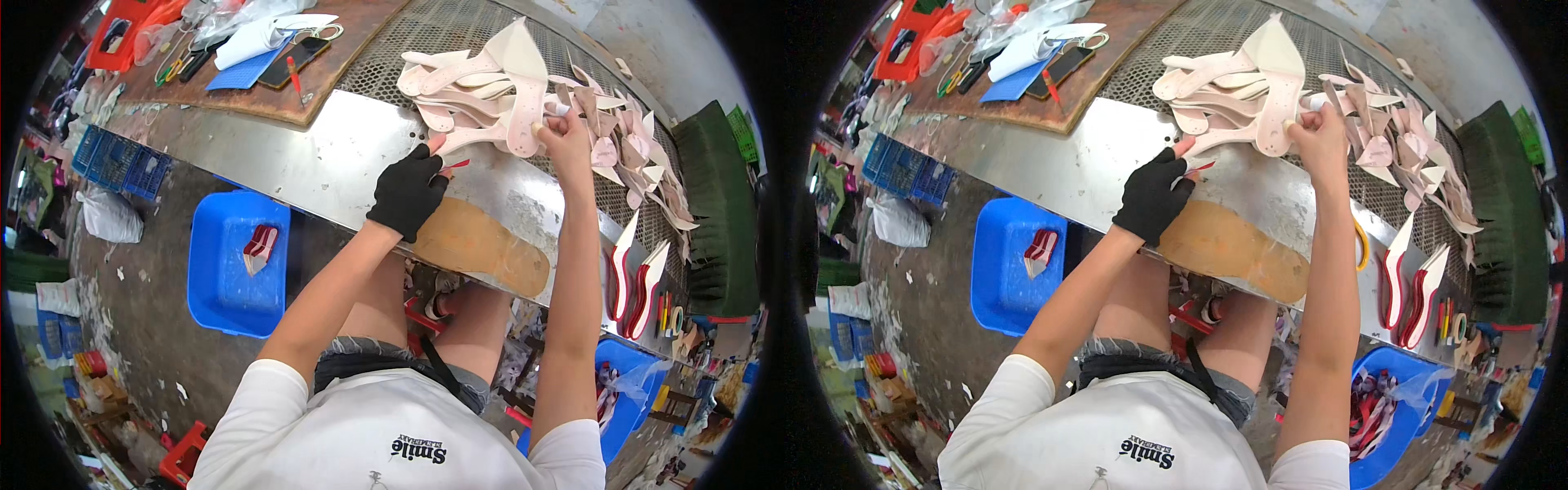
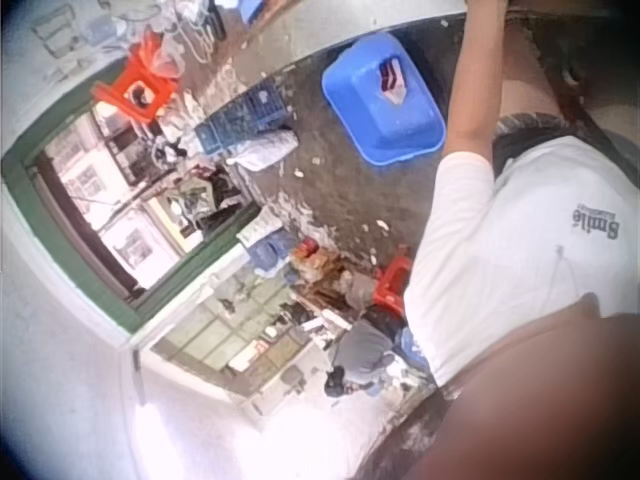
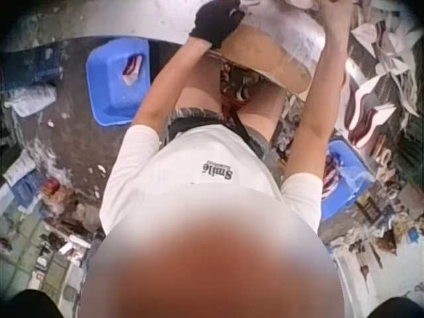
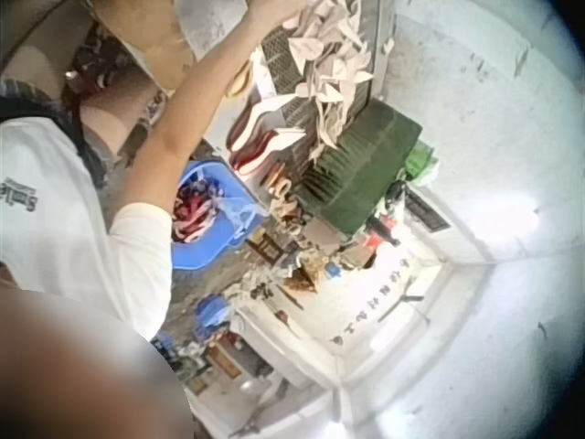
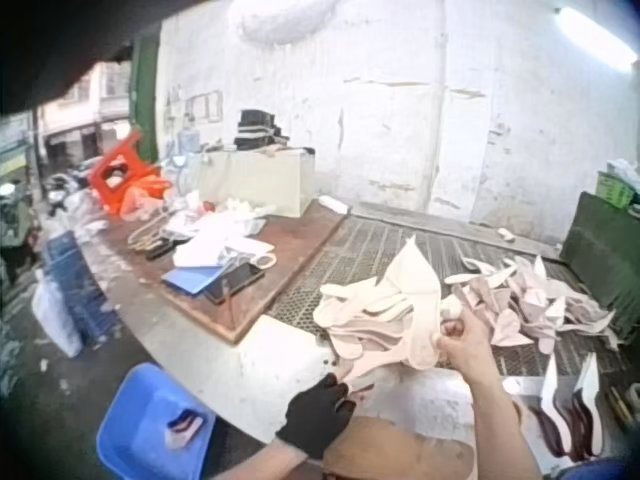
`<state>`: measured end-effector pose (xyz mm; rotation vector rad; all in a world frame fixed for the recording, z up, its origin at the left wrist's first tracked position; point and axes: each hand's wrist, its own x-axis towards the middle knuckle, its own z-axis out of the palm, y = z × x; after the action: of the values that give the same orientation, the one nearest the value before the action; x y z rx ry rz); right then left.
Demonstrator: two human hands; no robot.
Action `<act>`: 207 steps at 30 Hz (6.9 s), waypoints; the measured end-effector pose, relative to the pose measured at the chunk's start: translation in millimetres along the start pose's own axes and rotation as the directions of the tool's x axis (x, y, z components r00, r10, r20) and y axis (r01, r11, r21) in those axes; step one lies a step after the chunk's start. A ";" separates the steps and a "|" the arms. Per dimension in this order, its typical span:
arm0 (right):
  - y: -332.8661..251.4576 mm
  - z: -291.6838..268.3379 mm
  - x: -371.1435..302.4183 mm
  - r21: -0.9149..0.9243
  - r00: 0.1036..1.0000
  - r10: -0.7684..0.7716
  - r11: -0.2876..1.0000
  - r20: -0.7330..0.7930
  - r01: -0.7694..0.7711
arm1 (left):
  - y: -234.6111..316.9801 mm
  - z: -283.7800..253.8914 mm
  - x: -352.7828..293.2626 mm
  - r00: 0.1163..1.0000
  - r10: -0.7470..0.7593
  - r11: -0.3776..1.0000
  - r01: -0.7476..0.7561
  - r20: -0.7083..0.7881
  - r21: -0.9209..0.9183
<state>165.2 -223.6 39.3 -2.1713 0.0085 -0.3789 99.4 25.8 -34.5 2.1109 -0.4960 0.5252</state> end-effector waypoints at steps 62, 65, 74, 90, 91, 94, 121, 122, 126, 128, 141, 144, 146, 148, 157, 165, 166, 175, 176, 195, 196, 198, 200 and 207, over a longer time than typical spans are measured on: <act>-3.4 -16.3 -202.5 -0.005 0.971 0.061 0.998 0.231 -0.061 | 41.7 -20.3 -15.5 0.976 0.177 0.960 -0.199 0.123 0.199; -18.4 -23.8 -198.6 0.365 0.976 0.214 0.905 0.047 -0.216 | 38.0 -14.4 -20.1 0.982 0.128 0.989 -0.137 0.136 0.054; -34.2 17.7 -152.0 0.291 0.972 0.028 0.952 0.235 -0.098 | 28.2 -14.6 -25.6 0.979 0.130 0.991 -0.124 0.159 -0.049; -32.0 40.3 -159.2 0.006 0.994 -0.096 0.995 -0.056 0.097 | 36.2 -7.9 -27.7 0.986 0.167 0.983 -0.165 0.009 -0.086; -33.0 39.5 -161.1 -0.061 0.987 -0.158 0.986 -0.023 0.156 | 36.6 -8.6 -28.1 0.984 0.170 0.985 -0.169 0.047 -0.020; -35.2 33.9 -156.7 -0.096 0.995 -0.068 0.993 0.071 0.074 | 38.2 -8.2 -26.6 0.955 0.269 0.956 -0.281 0.122 0.088; -30.8 -23.2 -167.0 0.004 0.823 0.407 0.896 0.395 -0.445 | 44.3 22.3 13.9 0.739 0.608 0.793 -0.552 0.289 -0.258; -29.5 -35.0 -163.6 0.112 0.816 0.384 0.875 0.431 -0.471 | 44.9 22.8 14.4 0.733 0.627 0.776 -0.556 0.263 -0.299; -15.6 -53.0 -175.8 0.219 0.918 0.279 0.913 0.283 -0.345 | 43.4 21.4 9.0 0.756 0.502 0.856 -0.366 0.421 -0.365; -4.1 -47.5 -190.7 0.205 0.979 0.115 0.967 0.170 -0.150 | 40.9 20.4 8.3 0.746 0.543 0.835 -0.433 0.384 -0.340; 19.6 -34.6 -207.8 -0.006 0.992 -0.056 0.998 0.114 0.057 | 68.4 24.3 -5.5 0.668 0.607 0.742 -0.670 0.430 -0.008; 5.5 -33.4 -209.1 -0.084 0.971 -0.208 0.972 0.119 0.219 | 78.8 20.8 -2.7 0.629 0.649 0.692 -0.722 0.429 0.011; -11.8 -34.1 -211.6 -0.140 0.951 -0.264 0.948 0.162 0.287 | 88.6 15.0 -3.6 0.591 0.691 0.648 -0.762 0.417 0.006; -30.3 -40.2 -205.9 -0.085 0.940 -0.257 0.956 0.223 0.282 | 96.7 2.2 -3.2 0.518 0.464 0.750 -0.661 0.718 -0.007; -35.7 -95.1 -184.1 0.455 0.867 0.142 0.804 0.477 -0.383 | 94.7 -81.5 11.8 0.438 0.193 0.981 -0.095 0.878 -0.169; -47.1 -39.8 -225.7 0.836 0.932 0.209 0.414 0.298 -0.360 | 101.9 -83.1 -22.9 0.612 -0.183 0.580 0.699 0.770 -0.418; -51.1 -30.8 -229.6 0.837 0.935 0.240 0.427 0.261 -0.343 | 103.2 -80.2 -25.5 0.600 -0.233 0.560 0.726 0.766 -0.398; -78.9 3.7 -234.1 0.685 0.948 0.305 0.673 0.087 -0.279 | 121.2 -38.4 -46.5 0.794 -0.460 0.366 0.578 0.399 -0.729; -81.7 4.2 -233.4 0.654 0.950 0.302 0.703 0.081 -0.279 | 122.4 -34.8 -46.6 0.813 -0.465 0.376 0.540 0.351 -0.753; -55.2 6.1 -211.2 0.192 0.984 -0.179 0.965 -0.008 0.177 | 114.8 -26.7 -24.5 0.667 -0.512 0.276 0.725 0.542 -0.631; -52.4 6.8 -209.9 0.265 0.989 -0.149 0.954 0.005 0.142 | 111.1 -26.1 -19.8 0.701 -0.438 0.245 0.696 0.563 -0.675; -48.5 9.9 -208.8 0.357 0.996 -0.087 0.931 0.015 0.076 | 102.5 -26.6 -14.3 0.751 -0.314 0.468 0.654 0.580 -0.594; -47.6 13.2 -207.5 0.409 0.997 -0.076 0.909 -0.024 0.079 | 94.0 -30.2 -16.0 0.698 -0.164 0.741 0.553 0.697 -0.380; -52.1 -19.0 -201.5 0.596 0.949 -0.045 0.787 0.312 -0.159 | 80.7 -38.4 -43.4 0.592 -0.203 0.302 0.796 0.780 -0.525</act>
<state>-38.8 -178.7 37.4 -1.5445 -0.2005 0.0166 13.9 21.3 15.9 1.2053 -0.2228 -0.7526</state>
